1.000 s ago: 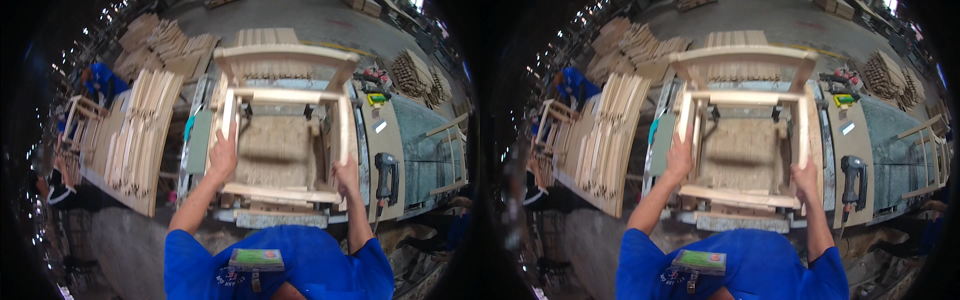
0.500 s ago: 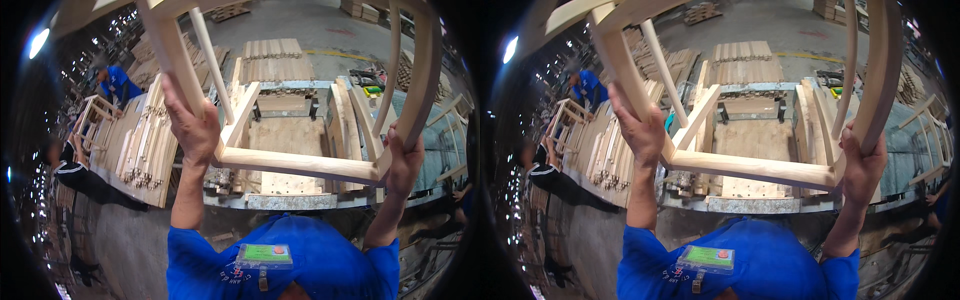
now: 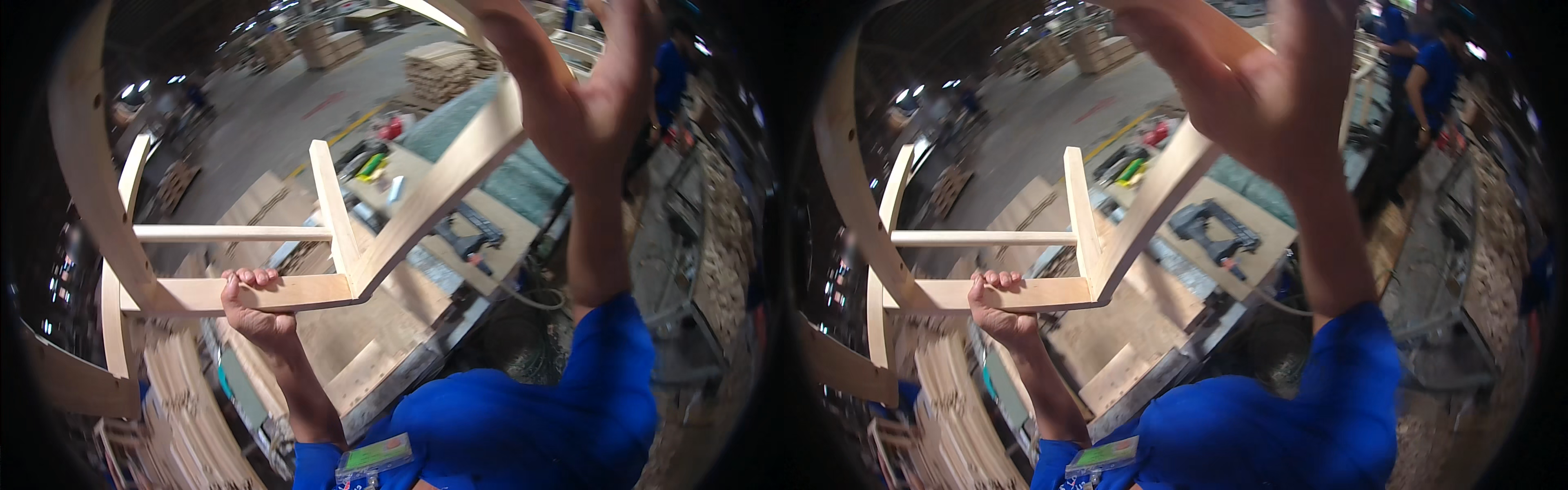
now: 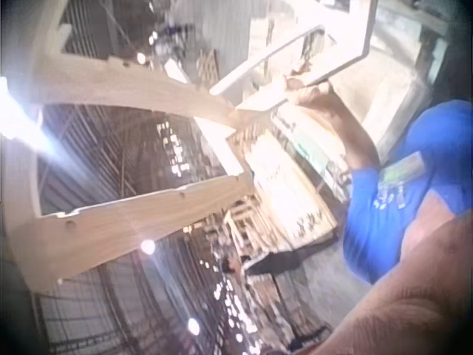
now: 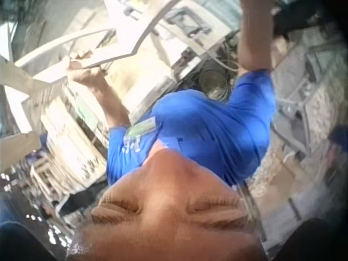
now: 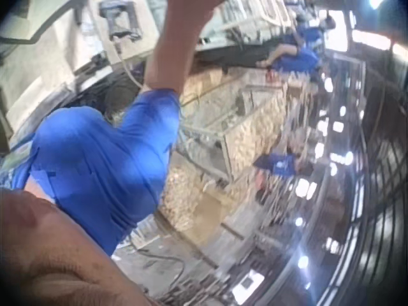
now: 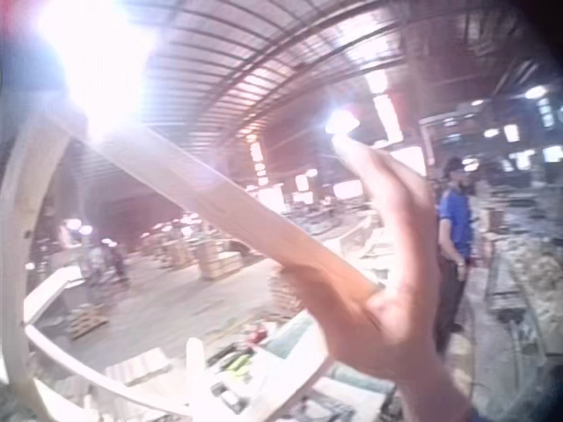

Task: The person assembles wooden chair frames on a workbench in a factory. They receive frames from a coworker, align the pieces, and use a nail gun to fasten joints before passing the completed frames down the line.

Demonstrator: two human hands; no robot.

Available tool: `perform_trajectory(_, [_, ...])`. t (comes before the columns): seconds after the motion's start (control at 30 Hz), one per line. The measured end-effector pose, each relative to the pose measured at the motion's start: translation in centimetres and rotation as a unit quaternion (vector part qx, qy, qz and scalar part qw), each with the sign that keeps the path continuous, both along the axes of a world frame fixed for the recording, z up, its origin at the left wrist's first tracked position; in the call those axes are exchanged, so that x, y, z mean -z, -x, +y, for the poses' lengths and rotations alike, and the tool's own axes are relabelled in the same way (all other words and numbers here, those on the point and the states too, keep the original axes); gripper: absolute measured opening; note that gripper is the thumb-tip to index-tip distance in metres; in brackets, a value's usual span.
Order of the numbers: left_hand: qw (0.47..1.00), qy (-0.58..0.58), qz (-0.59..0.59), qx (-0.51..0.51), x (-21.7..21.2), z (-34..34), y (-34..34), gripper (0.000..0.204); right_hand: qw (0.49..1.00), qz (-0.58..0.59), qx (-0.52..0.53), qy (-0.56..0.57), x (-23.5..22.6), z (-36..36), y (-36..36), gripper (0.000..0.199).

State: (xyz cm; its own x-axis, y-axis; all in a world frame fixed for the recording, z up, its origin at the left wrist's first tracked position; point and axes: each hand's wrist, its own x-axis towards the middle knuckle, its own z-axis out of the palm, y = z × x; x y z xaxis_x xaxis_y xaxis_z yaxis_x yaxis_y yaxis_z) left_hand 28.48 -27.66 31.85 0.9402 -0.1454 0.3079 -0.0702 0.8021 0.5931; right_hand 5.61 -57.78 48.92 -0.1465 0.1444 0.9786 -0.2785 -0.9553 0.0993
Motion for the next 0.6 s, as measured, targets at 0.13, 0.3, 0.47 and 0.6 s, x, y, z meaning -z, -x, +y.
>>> perform_trajectory(0.13, [0.994,0.029,0.061,0.081,0.6,-12.0,1.5,0.018,0.908,-0.016,-0.344,-0.236,12.4,-6.9,2.3,0.072])
perform_trajectory(0.3, [0.967,0.014,0.137,0.216,3.1,-27.7,3.9,0.023,0.721,-0.006,-0.485,-0.496,19.0,-10.6,-1.8,0.050])
perform_trajectory(0.47, [0.937,-0.083,0.194,0.277,6.5,-39.3,3.9,0.020,0.689,-0.077,-0.433,-0.576,21.3,-20.7,-0.9,0.030])
perform_trajectory(0.6, [0.890,-0.110,0.252,0.364,9.8,-47.9,3.9,0.012,0.657,-0.090,-0.377,-0.647,22.9,-28.6,0.2,0.034])
